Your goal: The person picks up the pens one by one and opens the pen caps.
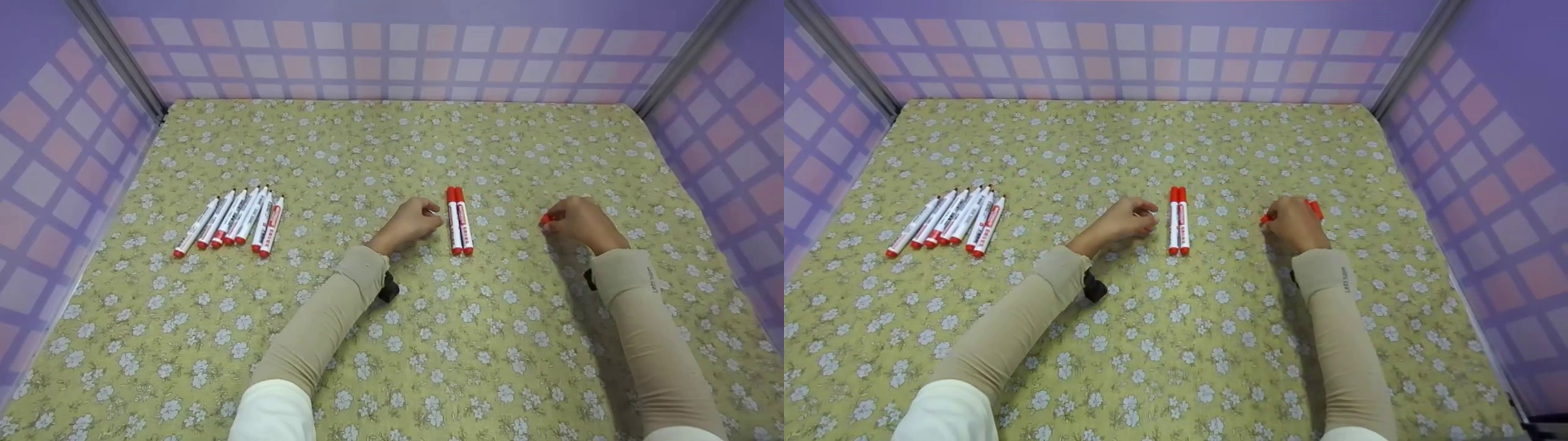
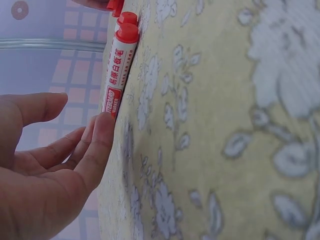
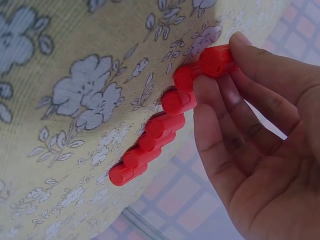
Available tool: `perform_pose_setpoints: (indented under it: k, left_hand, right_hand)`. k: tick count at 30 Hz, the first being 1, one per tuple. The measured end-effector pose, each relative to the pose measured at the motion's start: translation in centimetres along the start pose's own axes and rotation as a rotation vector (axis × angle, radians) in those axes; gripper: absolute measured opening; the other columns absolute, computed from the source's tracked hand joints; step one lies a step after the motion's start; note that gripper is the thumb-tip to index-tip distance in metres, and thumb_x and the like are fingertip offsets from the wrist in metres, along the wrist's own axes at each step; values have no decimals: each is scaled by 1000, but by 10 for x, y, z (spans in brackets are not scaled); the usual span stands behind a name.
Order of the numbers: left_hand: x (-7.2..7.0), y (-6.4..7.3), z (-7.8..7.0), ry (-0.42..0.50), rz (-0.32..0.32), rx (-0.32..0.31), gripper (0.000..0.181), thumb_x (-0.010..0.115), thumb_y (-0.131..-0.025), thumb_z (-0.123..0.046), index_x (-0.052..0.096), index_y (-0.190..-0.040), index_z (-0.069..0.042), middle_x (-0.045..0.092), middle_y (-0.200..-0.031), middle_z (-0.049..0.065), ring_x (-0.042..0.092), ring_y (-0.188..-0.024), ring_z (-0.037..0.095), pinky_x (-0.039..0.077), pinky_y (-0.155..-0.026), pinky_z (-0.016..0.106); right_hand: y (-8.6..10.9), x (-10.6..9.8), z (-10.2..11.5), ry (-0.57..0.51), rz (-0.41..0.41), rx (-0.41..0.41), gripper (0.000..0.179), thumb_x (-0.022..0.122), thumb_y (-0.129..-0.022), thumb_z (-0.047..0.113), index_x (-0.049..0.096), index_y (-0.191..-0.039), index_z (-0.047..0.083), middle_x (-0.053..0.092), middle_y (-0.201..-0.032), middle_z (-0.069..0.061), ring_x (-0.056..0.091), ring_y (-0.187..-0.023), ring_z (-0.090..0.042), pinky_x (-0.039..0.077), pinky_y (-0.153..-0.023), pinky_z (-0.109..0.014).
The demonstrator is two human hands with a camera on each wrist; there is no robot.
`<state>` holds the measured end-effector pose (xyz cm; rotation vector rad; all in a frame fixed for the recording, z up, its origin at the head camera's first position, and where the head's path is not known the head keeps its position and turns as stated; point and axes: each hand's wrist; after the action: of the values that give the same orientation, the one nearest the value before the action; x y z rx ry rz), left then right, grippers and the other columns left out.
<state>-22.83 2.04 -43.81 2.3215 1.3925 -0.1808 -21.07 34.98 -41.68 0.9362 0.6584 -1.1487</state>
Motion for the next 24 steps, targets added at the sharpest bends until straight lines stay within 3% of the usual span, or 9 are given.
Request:
perform_pose_setpoints:
  k: [5,9,17,24]
  left_hand:
    - [3,-2,1,31,15,8,42,53,-97,-18,48,-133,1,55,-95,6,43,-63,13,39,-62,29]
    - [6,-4,0,18,3,6,41,53,-96,-18,49,-132,2,56,-93,6,46,-66,13,41,-64,29]
    - [13,-9,0,28,-4,-23,40,55,-97,-18,51,-132,0,61,-107,10,54,-77,15,46,-67,27]
    - [17,-11,-2,123,-4,-50,37,54,-97,-14,50,-130,1,60,-106,9,53,-73,15,45,-62,27]
  right_hand:
    - [1,2,-1,34,-20,-10,25,68,-89,13,70,-110,-1,66,-112,-25,64,-97,-36,51,-81,-51]
    - [0,3,-2,49,-34,-17,24,69,-89,13,70,-109,-1,67,-110,-25,64,-97,-37,51,-81,-51]
    - [-1,4,-5,76,-36,-41,33,69,-88,10,65,-117,-5,65,-112,-26,62,-101,-39,49,-86,-54]
    - [0,5,-7,88,-43,-61,33,67,-90,9,64,-118,-8,63,-114,-28,60,-104,-41,48,-88,-55]
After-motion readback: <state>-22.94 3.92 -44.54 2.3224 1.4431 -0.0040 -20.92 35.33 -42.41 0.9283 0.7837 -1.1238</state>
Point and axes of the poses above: each hand's wrist, its own y-axis away from the middle knuckle, its own x-axis out of the palm, z = x × y
